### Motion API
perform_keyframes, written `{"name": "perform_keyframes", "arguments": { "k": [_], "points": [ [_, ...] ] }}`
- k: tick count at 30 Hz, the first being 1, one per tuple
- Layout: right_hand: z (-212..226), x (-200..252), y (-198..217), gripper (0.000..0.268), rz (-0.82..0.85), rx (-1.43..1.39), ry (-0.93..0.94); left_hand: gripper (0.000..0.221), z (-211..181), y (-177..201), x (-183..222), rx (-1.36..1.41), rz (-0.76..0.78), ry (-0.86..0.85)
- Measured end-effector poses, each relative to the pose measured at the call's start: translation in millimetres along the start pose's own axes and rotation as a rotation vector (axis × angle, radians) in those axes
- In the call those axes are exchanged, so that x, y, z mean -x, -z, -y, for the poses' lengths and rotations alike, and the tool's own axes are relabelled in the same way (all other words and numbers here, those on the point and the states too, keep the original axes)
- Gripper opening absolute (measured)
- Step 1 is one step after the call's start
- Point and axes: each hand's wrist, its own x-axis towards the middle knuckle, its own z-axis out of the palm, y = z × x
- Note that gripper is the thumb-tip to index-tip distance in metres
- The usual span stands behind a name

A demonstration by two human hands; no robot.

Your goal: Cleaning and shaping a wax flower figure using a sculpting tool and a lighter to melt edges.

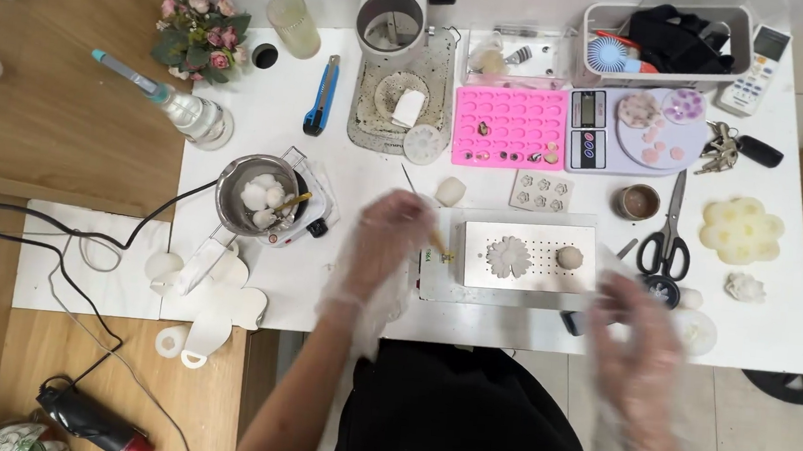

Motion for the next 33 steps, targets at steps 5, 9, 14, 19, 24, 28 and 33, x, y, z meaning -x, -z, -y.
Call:
{"name": "perform_keyframes", "arguments": {
  "k": [5,9,14,19,24,28,33],
  "points": [
    [40,0,-30,0.067,0.183,-0.036,0.442,0.028,-4,-64,55,0.951,0.346,0.197],
    [39,7,-24,0.055,0.118,-0.052,0.449,0.027,-11,-73,62,0.699,0.434,0.227],
    [23,11,-12,0.031,0.033,-0.419,0.127,0.035,-18,-71,39,0.487,0.589,0.043],
    [-10,5,1,0.021,-0.144,-0.896,-0.165,0.064,1,-81,-13,-0.446,0.248,-0.577],
    [-12,2,21,0.023,-0.208,-0.834,-0.389,0.103,18,-89,-38,-0.756,0.446,-0.498],
    [-13,-1,22,0.025,-0.175,-0.805,-0.444,0.091,55,-81,-59,-0.603,0.470,-0.443],
    [-8,1,20,0.025,-0.122,-0.780,-0.456,0.066,34,-69,-41,-0.524,0.351,-0.468]
  ]
}}
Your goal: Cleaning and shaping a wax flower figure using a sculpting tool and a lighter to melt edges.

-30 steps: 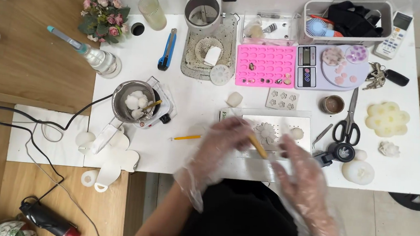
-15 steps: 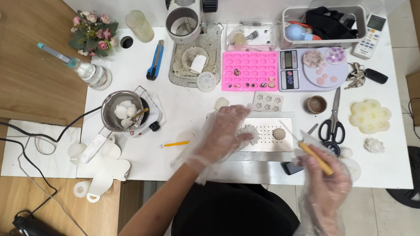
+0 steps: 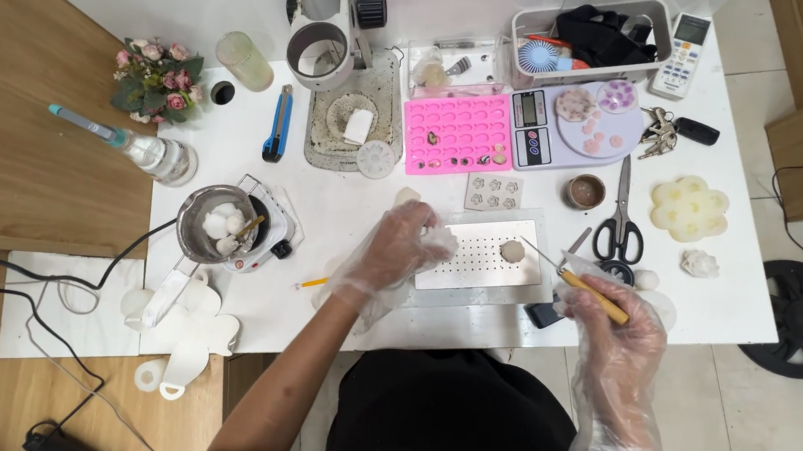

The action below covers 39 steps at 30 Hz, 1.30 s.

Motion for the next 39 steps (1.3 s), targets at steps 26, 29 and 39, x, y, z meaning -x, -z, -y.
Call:
{"name": "perform_keyframes", "arguments": {
  "k": [26,29,39],
  "points": [
    [79,-3,-68,0.017,0.200,0.260,0.499,0.050,-128,37,7,1.425,-0.494,0.214],
    [81,-3,-70,0.017,0.212,0.251,0.491,0.050,-134,42,8,1.390,-0.493,0.250],
    [92,0,-75,0.016,0.231,0.262,0.469,0.054,-135,43,12,1.312,-0.540,0.169]
  ]
}}
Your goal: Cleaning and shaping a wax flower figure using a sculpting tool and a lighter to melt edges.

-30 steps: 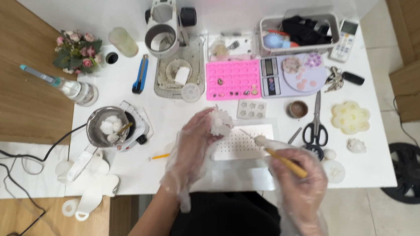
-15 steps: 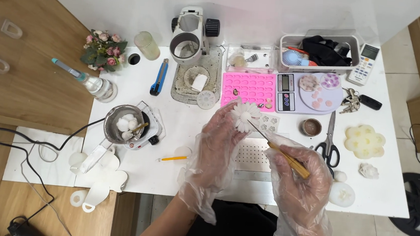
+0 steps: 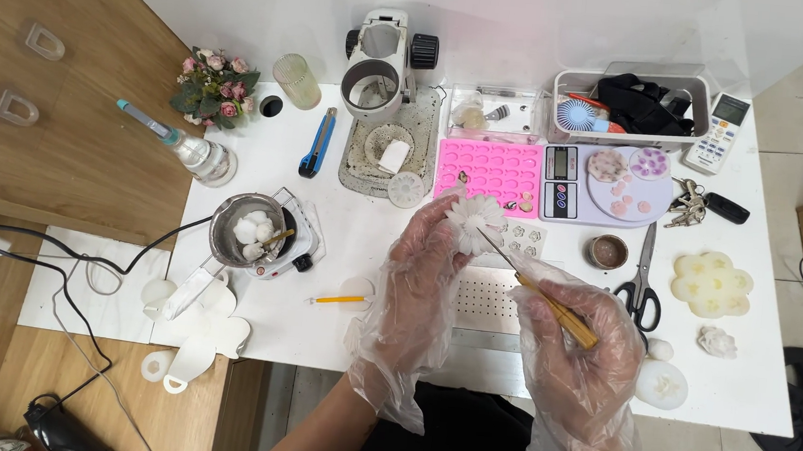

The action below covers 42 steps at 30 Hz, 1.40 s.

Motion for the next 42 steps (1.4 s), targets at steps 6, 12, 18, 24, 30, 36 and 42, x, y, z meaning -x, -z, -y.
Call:
{"name": "perform_keyframes", "arguments": {
  "k": [6,12,18,24,30,36,42],
  "points": [
    [1,-1,0,0.015,0.015,-0.021,0.047,0.055,-1,-1,2,-0.041,0.006,-0.042],
    [4,-2,2,0.012,0.027,0.055,0.081,0.053,0,-8,7,-0.130,0.045,-0.159],
    [12,-3,3,0.015,0.006,0.154,0.093,0.046,-18,-22,11,-0.242,0.077,-0.210],
    [10,0,-1,0.014,-0.024,0.104,0.124,0.047,-19,-22,13,-0.302,0.037,-0.170],
    [12,0,-1,0.014,-0.001,0.072,0.099,0.046,-19,-19,11,-0.205,0.017,-0.101],
    [11,0,-1,0.011,0.023,0.033,0.087,0.045,-24,-18,13,-0.266,0.108,-0.223],
    [10,-2,-1,0.010,0.037,0.051,0.132,0.046,-23,-16,12,-0.255,0.053,-0.121]
  ]
}}
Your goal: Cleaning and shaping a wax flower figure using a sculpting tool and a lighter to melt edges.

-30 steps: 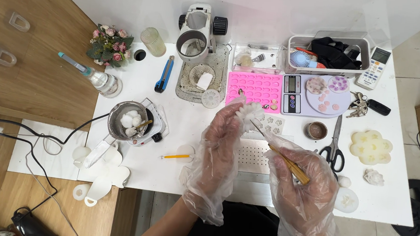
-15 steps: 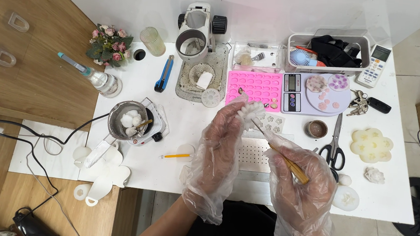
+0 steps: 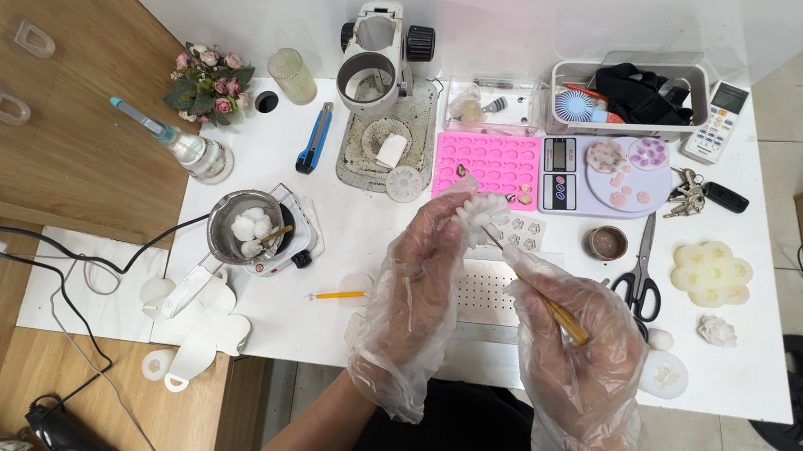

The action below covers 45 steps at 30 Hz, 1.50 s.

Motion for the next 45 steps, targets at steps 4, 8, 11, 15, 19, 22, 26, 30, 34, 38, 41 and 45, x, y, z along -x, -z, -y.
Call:
{"name": "perform_keyframes", "arguments": {
  "k": [4,8,11,15,19,22,26,30,34,38,41,45],
  "points": [
    [-16,-3,-1,0.013,-0.023,0.039,0.043,0.049,-10,5,-5,-0.090,0.047,0.020],
    [-29,-10,-4,0.014,-0.062,-0.031,-0.053,0.052,-12,8,-12,-0.161,0.055,0.151],
    [-43,-10,-1,0.012,-0.115,-0.512,-0.452,0.050,9,17,-19,0.043,0.047,0.195],
    [-91,1,6,0.020,-0.102,-1.049,-0.715,0.045,-22,6,-10,0.141,0.033,0.017],
    [-121,14,-6,0.032,0.018,-1.628,-0.747,0.040,-42,-2,-12,-0.079,0.196,-0.145],
    [-137,20,-8,0.030,0.097,-1.785,-0.729,0.042,-55,-9,-12,-0.091,0.330,-0.132],
    [-135,20,-5,0.034,0.140,-1.888,-0.721,0.047,-75,-15,-11,-0.140,0.400,0.198],
    [-138,22,-1,0.043,0.088,-1.862,-0.786,0.045,-64,-9,-7,0.063,0.445,0.258],
    [-120,19,-1,0.052,0.042,-1.726,-0.841,0.048,-63,-6,-6,0.205,0.489,0.305],
    [-116,22,1,0.057,0.057,-1.589,-0.835,0.049,-52,-1,-10,0.315,0.511,0.354],
    [-125,27,3,0.055,0.154,-1.754,-0.775,0.050,-54,0,-9,0.325,0.497,0.373],
    [-128,29,3,0.056,0.133,-1.747,-0.777,0.051,-52,1,-11,0.288,0.510,0.366]
  ]
}}
